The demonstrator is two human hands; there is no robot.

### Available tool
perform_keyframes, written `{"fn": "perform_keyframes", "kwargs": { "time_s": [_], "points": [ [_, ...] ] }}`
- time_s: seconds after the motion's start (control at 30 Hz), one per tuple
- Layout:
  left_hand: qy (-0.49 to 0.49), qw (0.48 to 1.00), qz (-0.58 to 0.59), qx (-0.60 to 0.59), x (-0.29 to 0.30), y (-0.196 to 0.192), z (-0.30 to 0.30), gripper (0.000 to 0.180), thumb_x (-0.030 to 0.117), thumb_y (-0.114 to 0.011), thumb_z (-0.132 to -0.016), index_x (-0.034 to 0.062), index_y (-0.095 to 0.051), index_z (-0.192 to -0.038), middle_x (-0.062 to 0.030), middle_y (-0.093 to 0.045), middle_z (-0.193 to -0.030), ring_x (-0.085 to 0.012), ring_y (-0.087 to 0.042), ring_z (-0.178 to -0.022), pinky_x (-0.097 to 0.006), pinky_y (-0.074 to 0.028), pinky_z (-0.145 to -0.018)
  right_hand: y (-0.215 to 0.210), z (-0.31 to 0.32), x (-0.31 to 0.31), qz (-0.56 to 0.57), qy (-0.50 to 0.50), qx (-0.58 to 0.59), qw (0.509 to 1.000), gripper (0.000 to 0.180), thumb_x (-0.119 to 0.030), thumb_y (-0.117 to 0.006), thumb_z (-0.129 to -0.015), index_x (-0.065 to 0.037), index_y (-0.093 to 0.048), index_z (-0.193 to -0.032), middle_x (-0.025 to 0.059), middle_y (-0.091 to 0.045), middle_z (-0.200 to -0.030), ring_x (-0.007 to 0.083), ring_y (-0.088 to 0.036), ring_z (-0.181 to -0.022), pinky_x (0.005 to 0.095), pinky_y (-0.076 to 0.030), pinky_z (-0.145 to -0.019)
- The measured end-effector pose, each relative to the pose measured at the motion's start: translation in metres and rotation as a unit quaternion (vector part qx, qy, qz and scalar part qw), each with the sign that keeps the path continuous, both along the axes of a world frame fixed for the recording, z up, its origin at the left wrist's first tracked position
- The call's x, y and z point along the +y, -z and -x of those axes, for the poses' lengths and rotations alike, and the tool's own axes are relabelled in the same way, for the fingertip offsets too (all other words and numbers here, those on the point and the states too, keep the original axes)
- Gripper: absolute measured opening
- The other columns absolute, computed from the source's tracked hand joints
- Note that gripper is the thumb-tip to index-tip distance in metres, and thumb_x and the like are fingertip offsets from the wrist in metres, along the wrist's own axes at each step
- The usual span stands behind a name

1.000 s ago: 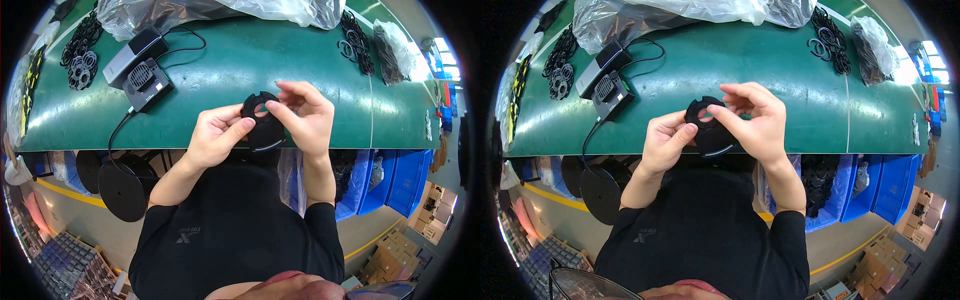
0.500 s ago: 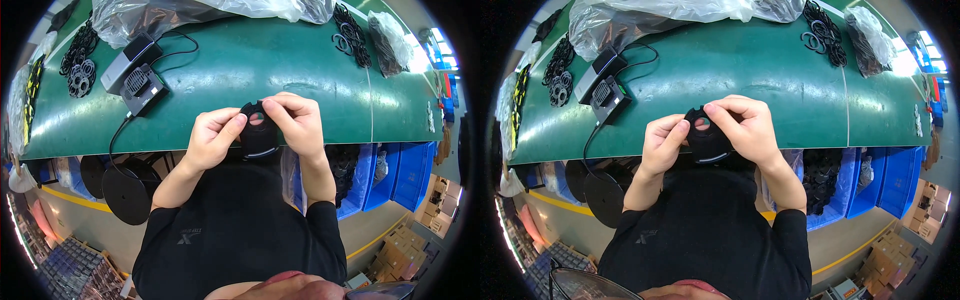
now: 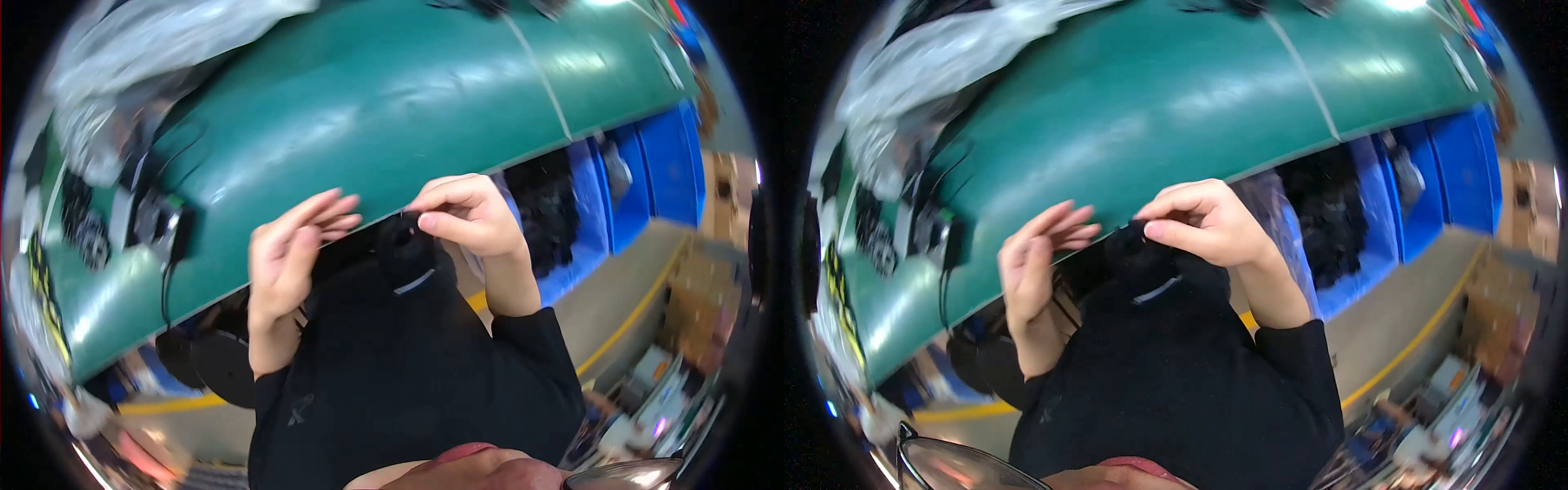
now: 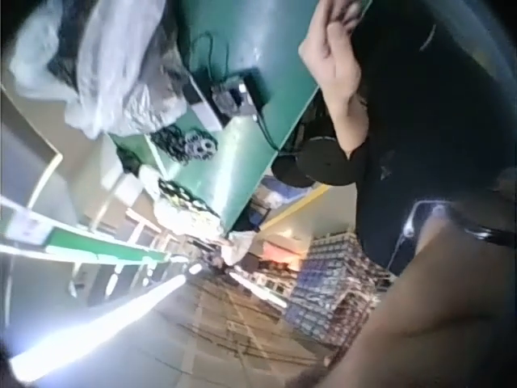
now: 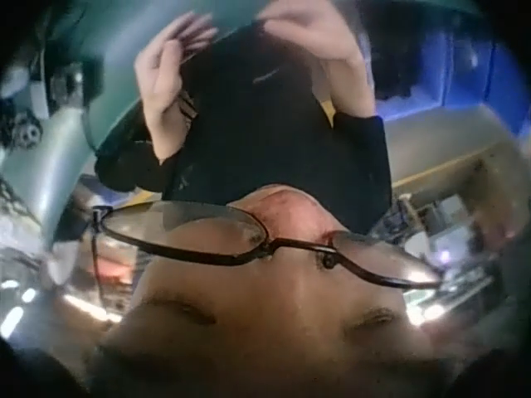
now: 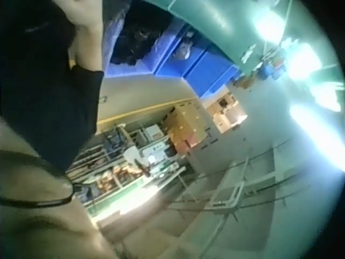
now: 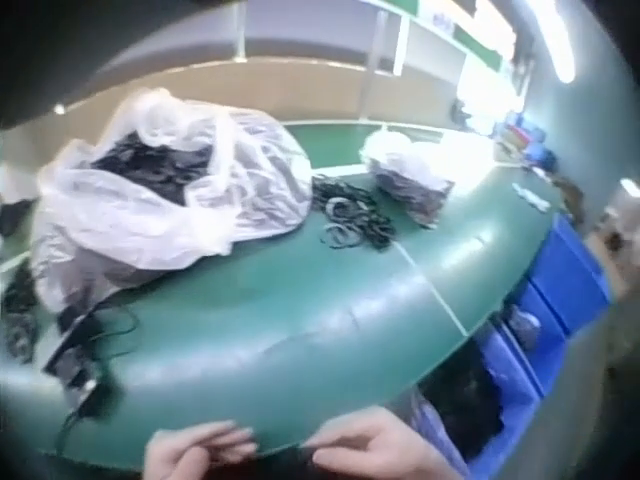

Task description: The person assembles black plastic circular components and rings by hand at a workstation.

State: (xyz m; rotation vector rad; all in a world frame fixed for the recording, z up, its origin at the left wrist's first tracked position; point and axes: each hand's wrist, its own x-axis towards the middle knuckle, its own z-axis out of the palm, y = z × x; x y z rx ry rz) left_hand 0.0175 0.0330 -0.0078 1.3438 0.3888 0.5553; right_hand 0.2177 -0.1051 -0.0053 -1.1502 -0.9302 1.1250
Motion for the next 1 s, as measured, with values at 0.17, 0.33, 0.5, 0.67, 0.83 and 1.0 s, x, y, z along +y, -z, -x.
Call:
{"fn": "perform_keyframes", "kwargs": {
  "time_s": [0.17,0.33,0.5,0.67,0.83,1.0],
  "points": [
    [-0.04,0.999,0.013,-0.033,0.003,0.006,0.011,0.033,0.009,-0.043,-0.093,-0.0124,-0.048,-0.117,-0.0208,-0.064,-0.086,-0.0273,-0.065,-0.081,-0.033,-0.053,-0.073,0.055,-0.056,-0.119,0.117,0.147,0.037,0.982,0.015,-0.005,-0.061,-0.082,0.003,-0.065,-0.094,0.0086,-0.065,-0.084,0.0148,-0.061,-0.072,0.0242,-0.047,-0.065],
    [-0.025,0.998,0.026,-0.056,0.006,0.013,0.007,0.034,0.011,-0.041,-0.094,-0.0118,-0.046,-0.119,-0.0208,-0.063,-0.09,-0.0279,-0.065,-0.08,-0.034,-0.053,-0.074,0.185,-0.132,-0.259,0.274,0.625,0.098,0.724,0.018,-0.014,-0.058,-0.086,-0.003,-0.066,-0.098,0.0012,-0.062,-0.076,0.0102,-0.057,-0.064,0.0227,-0.045,-0.057],
    [-0.039,0.996,0.045,-0.066,0.009,0.014,0.003,0.035,0.012,-0.038,-0.096,-0.011,-0.044,-0.121,-0.0215,-0.062,-0.094,-0.0273,-0.065,-0.08,-0.034,-0.053,-0.076,0.298,-0.163,-0.393,0.516,0.661,-0.118,0.531,0.037,-0.02,-0.063,-0.081,0.003,-0.061,-0.11,0.015,-0.067,-0.095,0.0244,-0.064,-0.086,0.031,-0.048,-0.076],
    [-0.057,0.996,0.023,-0.068,0.004,0.012,0.008,0.034,0.012,-0.038,-0.096,-0.0104,-0.044,-0.121,-0.0212,-0.063,-0.094,-0.0272,-0.065,-0.079,-0.034,-0.053,-0.076,0.287,-0.157,-0.337,0.427,0.719,-0.071,0.544,0.048,-0.017,-0.069,-0.076,0.003,-0.055,-0.118,0.0173,-0.06,-0.114,0.0241,-0.058,-0.102,0.0311,-0.044,-0.088],
    [-0.054,0.996,0.047,-0.046,0.003,0.01,0.001,0.032,0.008,-0.044,-0.093,-0.0096,-0.048,-0.119,-0.0203,-0.063,-0.09,-0.0263,-0.065,-0.077,-0.032,-0.053,-0.072,0.2,-0.152,-0.257,0.18,0.715,-0.135,0.662,0.035,-0.011,-0.064,-0.082,-0.001,-0.058,-0.116,0.0083,-0.062,-0.109,0.0136,-0.058,-0.093,0.0234,-0.044,-0.072],
    [-0.055,0.996,0.045,-0.051,0.0,0.007,0.002,0.028,0.006,-0.045,-0.093,-0.008,-0.05,-0.117,-0.018,-0.064,-0.09,-0.0248,-0.065,-0.078,-0.033,-0.053,-0.073,0.038,-0.123,-0.131,-0.02,0.662,-0.279,0.695,0.017,0.0,-0.057,-0.087,0.004,-0.06,-0.103,0.0085,-0.062,-0.102,0.0149,-0.059,-0.095,0.0254,-0.045,-0.086]
  ]
}}
